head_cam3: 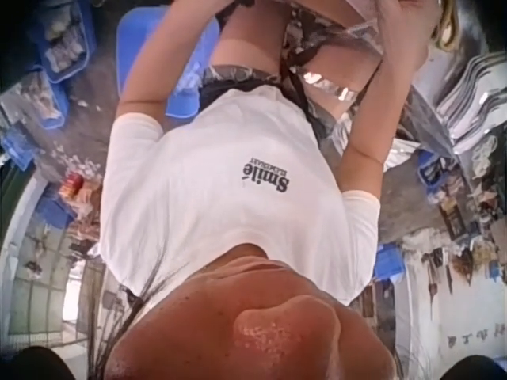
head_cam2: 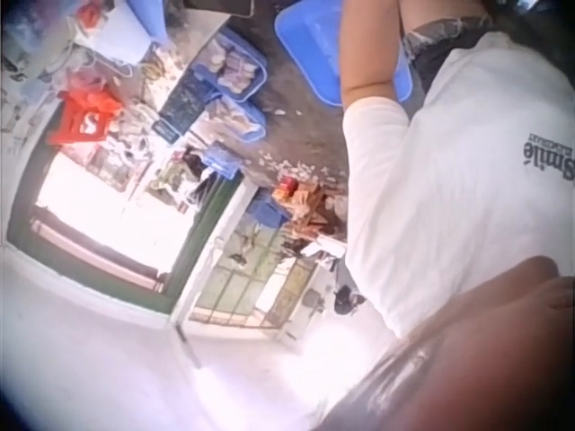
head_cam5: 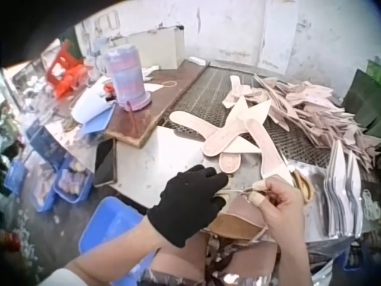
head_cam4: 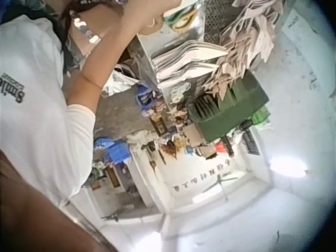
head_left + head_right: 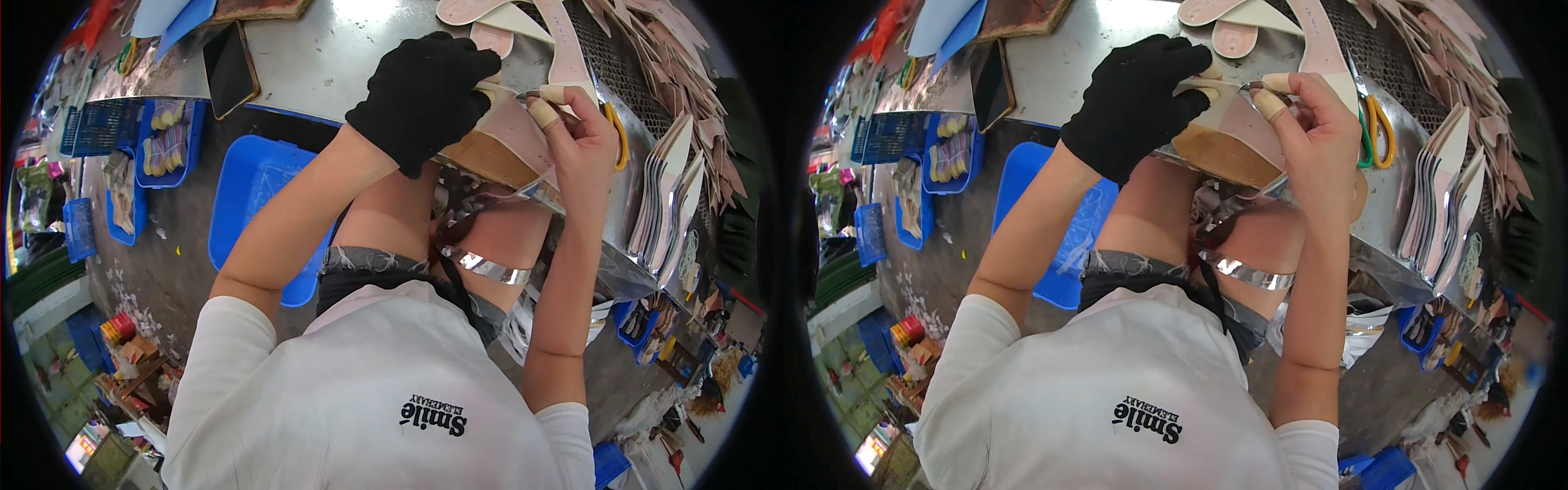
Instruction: Applying and trimming protective plastic film on the insoles of high-heeled shoes.
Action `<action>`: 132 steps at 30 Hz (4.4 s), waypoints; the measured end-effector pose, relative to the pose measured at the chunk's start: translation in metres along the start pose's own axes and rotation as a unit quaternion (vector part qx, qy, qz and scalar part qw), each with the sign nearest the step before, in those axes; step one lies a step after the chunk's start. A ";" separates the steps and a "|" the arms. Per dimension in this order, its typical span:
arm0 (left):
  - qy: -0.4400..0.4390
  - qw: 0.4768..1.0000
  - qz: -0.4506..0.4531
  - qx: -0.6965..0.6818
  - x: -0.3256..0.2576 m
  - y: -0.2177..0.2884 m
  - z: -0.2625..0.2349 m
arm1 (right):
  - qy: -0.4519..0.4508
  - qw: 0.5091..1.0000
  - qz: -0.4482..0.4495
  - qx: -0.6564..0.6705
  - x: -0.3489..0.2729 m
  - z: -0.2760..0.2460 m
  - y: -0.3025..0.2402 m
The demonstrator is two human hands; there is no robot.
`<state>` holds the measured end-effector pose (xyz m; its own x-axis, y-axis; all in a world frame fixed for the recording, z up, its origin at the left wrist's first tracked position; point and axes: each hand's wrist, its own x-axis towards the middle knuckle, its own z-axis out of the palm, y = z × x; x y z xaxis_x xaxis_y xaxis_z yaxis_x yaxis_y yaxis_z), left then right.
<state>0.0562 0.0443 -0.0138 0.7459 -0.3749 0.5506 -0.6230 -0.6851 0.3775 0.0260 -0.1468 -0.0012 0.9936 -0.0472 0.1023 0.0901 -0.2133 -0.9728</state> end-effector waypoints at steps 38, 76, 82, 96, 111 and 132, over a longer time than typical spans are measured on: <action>-0.083 0.986 0.140 -0.042 0.017 0.005 0.004 | -0.050 0.973 -0.070 -0.212 -0.004 -0.037 0.000; -0.145 0.953 0.252 -0.081 0.031 0.034 0.043 | -0.159 0.958 0.045 -0.234 -0.017 -0.109 -0.004; -0.193 0.954 0.228 -0.022 0.029 0.044 0.037 | -0.087 0.933 -0.165 -0.308 -0.042 -0.112 0.025; -0.191 0.943 0.272 0.031 0.034 0.076 0.014 | -0.116 0.881 -0.265 -0.375 -0.055 -0.077 -0.028; -0.565 0.803 0.020 -0.187 0.007 0.067 -0.036 | -0.264 0.949 0.170 0.031 -0.034 -0.132 -0.041; -0.121 0.819 -0.239 -0.508 -0.020 0.073 -0.064 | 0.090 0.982 0.000 0.164 -0.099 -0.012 -0.067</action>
<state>-0.0194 0.0415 0.0502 0.9097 -0.4132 0.0423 -0.0294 0.0376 0.9989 -0.0788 -0.1392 0.0559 0.9681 -0.2261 0.1080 0.1358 0.1110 -0.9845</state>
